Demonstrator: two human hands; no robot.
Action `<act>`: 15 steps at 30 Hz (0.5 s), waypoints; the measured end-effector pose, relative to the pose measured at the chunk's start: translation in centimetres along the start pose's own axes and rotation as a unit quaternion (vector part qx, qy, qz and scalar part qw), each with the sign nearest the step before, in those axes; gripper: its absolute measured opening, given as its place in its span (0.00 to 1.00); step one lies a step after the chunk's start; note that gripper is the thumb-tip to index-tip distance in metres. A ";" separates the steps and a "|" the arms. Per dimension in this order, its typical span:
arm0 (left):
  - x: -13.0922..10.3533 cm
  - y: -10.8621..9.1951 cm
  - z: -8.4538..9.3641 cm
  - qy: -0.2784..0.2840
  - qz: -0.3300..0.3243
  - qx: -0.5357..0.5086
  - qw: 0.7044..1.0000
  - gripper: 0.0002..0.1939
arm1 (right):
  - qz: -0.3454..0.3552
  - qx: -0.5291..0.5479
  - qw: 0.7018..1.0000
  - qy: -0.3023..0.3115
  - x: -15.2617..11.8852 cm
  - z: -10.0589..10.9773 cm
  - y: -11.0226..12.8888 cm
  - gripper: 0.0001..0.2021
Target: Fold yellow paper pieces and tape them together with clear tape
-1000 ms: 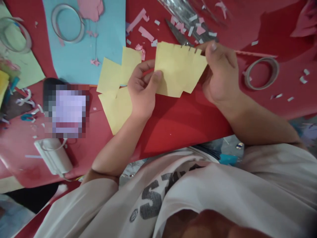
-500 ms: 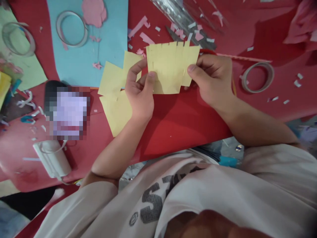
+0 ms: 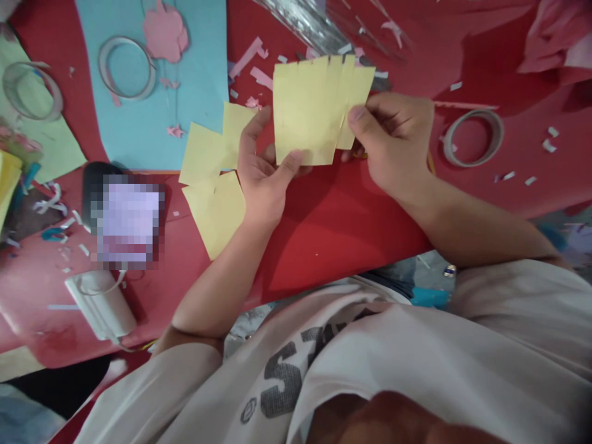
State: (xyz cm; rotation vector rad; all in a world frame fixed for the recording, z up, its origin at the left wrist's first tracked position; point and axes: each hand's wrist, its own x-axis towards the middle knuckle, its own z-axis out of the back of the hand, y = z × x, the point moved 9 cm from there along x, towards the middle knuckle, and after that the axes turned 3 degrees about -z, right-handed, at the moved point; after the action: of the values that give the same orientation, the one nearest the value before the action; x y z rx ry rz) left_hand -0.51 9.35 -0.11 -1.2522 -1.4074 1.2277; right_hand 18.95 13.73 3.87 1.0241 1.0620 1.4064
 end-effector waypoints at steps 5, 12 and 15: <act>-0.3 1.6 -0.4 0.050 0.040 -0.025 0.998 0.37 | 0.010 0.027 1.000 0.000 -0.3 0.0 1.0 0.19; -0.1 0.8 0.3 -0.008 -0.003 -0.002 1.000 0.32 | 0.005 0.041 0.997 0.060 -0.6 -1.4 1.2 0.17; -0.1 0.0 0.1 -0.020 -0.014 -0.004 1.000 0.30 | -0.022 0.064 0.996 0.061 -0.4 -1.2 0.7 0.17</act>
State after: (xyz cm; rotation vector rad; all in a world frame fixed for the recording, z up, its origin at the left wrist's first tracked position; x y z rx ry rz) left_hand -0.59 9.22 -0.16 -1.2141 -1.4554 1.2355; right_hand 17.68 13.18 4.27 1.0103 1.2695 1.3935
